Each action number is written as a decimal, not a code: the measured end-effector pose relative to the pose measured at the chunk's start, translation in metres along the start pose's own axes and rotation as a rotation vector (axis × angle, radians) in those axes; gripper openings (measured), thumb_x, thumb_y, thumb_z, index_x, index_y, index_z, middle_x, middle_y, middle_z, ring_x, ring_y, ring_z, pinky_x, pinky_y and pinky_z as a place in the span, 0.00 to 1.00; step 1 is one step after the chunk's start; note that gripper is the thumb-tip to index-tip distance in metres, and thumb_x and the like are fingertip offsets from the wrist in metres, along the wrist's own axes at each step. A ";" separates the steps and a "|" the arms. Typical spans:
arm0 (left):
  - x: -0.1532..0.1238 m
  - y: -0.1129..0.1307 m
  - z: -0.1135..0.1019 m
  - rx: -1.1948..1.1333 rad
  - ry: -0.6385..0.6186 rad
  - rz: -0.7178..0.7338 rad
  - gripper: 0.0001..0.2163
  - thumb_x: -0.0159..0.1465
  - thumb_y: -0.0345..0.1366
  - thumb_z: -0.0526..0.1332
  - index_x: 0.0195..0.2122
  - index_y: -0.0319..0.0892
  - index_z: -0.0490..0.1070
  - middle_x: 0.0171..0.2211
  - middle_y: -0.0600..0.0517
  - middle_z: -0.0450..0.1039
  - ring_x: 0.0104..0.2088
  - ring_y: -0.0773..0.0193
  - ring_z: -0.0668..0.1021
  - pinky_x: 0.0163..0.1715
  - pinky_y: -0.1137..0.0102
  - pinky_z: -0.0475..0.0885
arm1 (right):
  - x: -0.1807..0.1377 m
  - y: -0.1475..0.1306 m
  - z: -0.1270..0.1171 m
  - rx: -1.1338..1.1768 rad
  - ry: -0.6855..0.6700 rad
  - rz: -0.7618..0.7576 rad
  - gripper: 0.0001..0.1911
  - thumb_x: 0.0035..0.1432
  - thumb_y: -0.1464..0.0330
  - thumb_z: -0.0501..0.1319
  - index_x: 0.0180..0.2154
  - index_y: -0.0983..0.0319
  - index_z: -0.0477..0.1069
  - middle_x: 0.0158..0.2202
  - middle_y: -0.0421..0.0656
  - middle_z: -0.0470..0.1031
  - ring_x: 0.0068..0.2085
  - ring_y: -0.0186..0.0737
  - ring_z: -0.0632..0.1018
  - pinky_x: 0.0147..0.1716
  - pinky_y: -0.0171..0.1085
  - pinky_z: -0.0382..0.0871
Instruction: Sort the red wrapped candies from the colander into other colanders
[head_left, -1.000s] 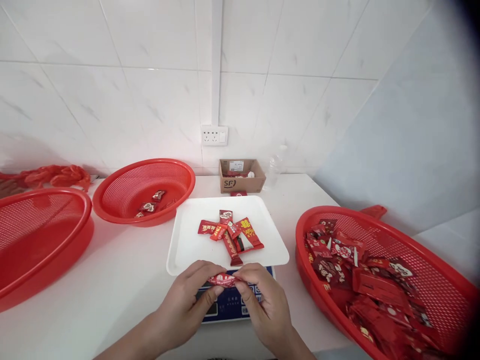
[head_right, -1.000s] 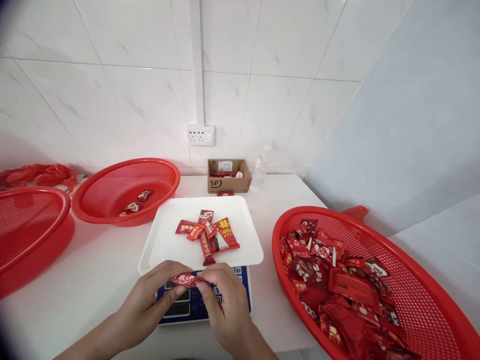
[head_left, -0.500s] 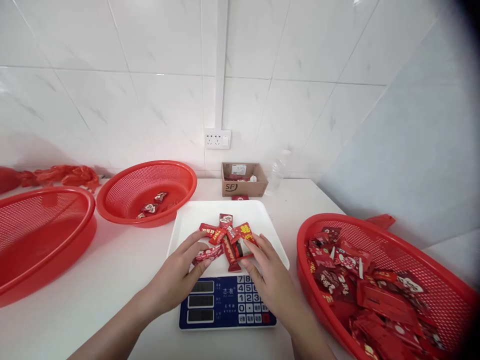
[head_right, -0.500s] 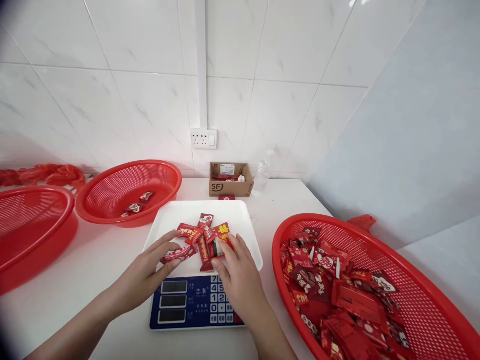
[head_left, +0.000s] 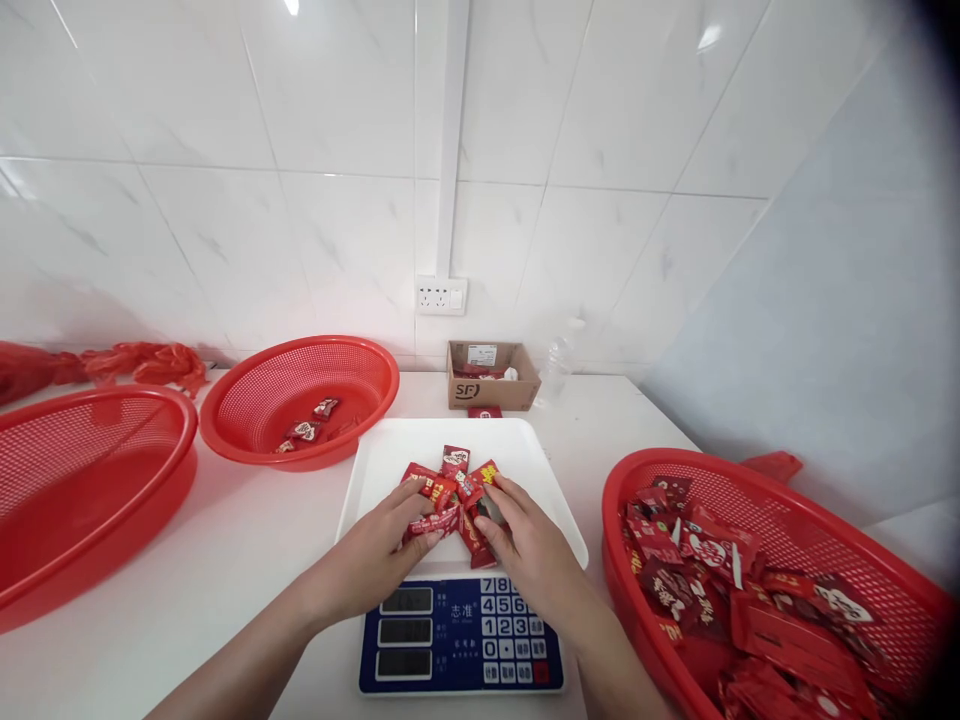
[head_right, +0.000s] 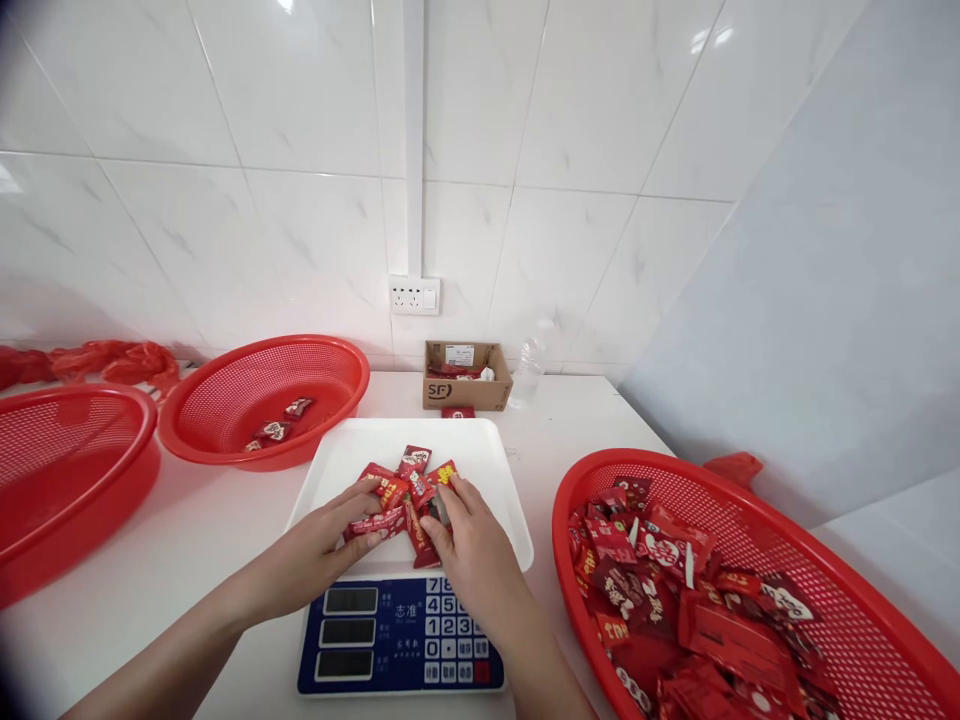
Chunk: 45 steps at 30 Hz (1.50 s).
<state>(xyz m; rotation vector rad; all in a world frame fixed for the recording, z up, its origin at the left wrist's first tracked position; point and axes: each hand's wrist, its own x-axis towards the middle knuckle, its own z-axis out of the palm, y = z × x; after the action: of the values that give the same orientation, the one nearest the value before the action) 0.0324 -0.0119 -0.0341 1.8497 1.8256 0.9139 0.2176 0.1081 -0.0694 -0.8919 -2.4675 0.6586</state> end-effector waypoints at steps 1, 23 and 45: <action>0.001 0.000 0.000 -0.007 -0.001 0.003 0.08 0.67 0.38 0.55 0.42 0.48 0.72 0.54 0.47 0.72 0.60 0.53 0.69 0.53 0.57 0.72 | 0.001 0.000 0.001 0.001 -0.001 0.002 0.24 0.65 0.59 0.51 0.57 0.64 0.68 0.60 0.54 0.67 0.61 0.52 0.68 0.59 0.52 0.64; -0.023 0.013 -0.013 -0.004 -0.149 -0.034 0.17 0.66 0.40 0.57 0.56 0.53 0.68 0.60 0.50 0.68 0.60 0.54 0.69 0.55 0.54 0.70 | -0.006 -0.008 -0.001 0.027 0.039 -0.111 0.20 0.64 0.65 0.55 0.56 0.57 0.70 0.59 0.49 0.69 0.62 0.54 0.66 0.58 0.58 0.64; -0.018 0.010 -0.007 0.074 -0.239 -0.118 0.16 0.68 0.43 0.52 0.54 0.50 0.67 0.55 0.48 0.71 0.59 0.49 0.68 0.55 0.54 0.65 | 0.003 -0.015 0.000 -0.031 0.070 -0.181 0.20 0.65 0.67 0.53 0.53 0.69 0.72 0.54 0.55 0.74 0.57 0.55 0.71 0.56 0.57 0.66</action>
<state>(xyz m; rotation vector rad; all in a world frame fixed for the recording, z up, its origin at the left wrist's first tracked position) 0.0356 -0.0313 -0.0256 1.7860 1.8181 0.5636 0.2085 0.1001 -0.0607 -0.6800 -2.4645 0.5188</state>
